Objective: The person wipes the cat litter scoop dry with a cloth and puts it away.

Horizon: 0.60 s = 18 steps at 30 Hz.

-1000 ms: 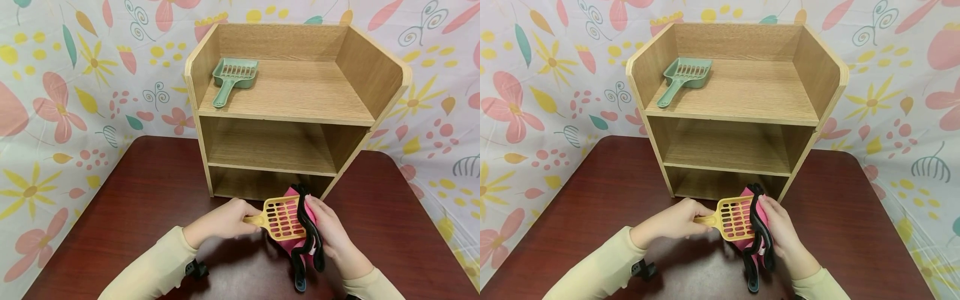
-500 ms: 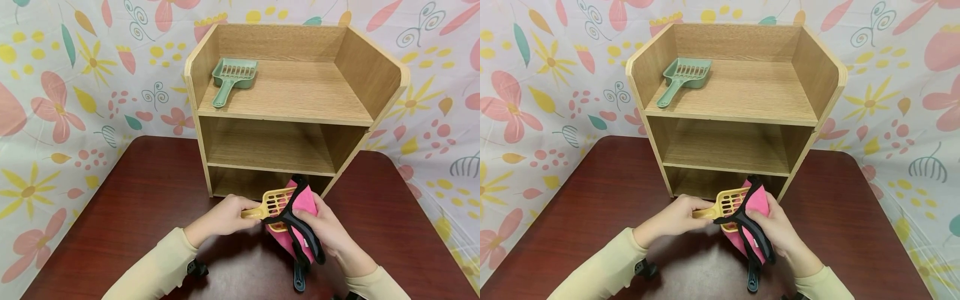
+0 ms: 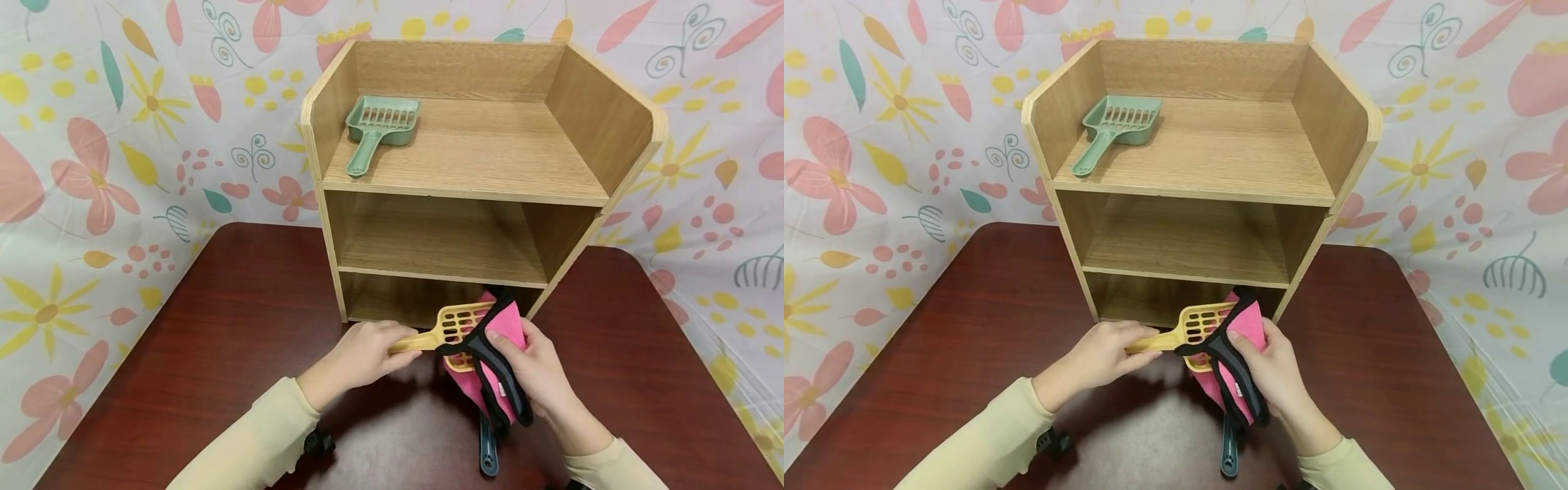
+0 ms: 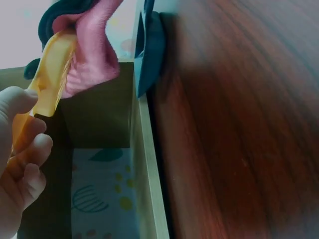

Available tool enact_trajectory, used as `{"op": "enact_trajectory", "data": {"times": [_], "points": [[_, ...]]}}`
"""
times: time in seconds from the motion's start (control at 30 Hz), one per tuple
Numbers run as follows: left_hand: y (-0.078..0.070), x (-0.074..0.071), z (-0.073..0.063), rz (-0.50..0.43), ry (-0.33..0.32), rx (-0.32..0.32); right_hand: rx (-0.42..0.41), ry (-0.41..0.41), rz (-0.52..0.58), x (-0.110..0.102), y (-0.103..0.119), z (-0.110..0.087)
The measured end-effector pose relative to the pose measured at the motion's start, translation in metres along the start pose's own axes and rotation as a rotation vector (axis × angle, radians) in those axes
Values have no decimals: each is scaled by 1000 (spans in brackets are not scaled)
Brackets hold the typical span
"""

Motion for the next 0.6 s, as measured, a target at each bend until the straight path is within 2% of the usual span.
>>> {"op": "enact_trajectory", "data": {"times": [0.13, 0.23, 0.43, 0.5, 0.6], "points": [[6, -1, 0, -82, -4, -16, -45, -28, -77, -9, 5, -2], [13, 0, -3, -175, 33, -79, -67, -7, -134, -15, 7, -1], [25, 5, -7, -440, 90, -268, -119, 118, -250, -16, 12, 1], [27, 5, -7, -489, 102, -302, -147, 158, -298, -15, 15, 2], [27, 5, -7, -527, 126, -316, -215, 193, -396, -15, 20, 3]]}}
Point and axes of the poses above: each hand's wrist, its own z-axis towards the middle knuckle, its own x-axis out of the palm, y = z × x, the point moved 6 cm from there along z, towards the middle knuckle
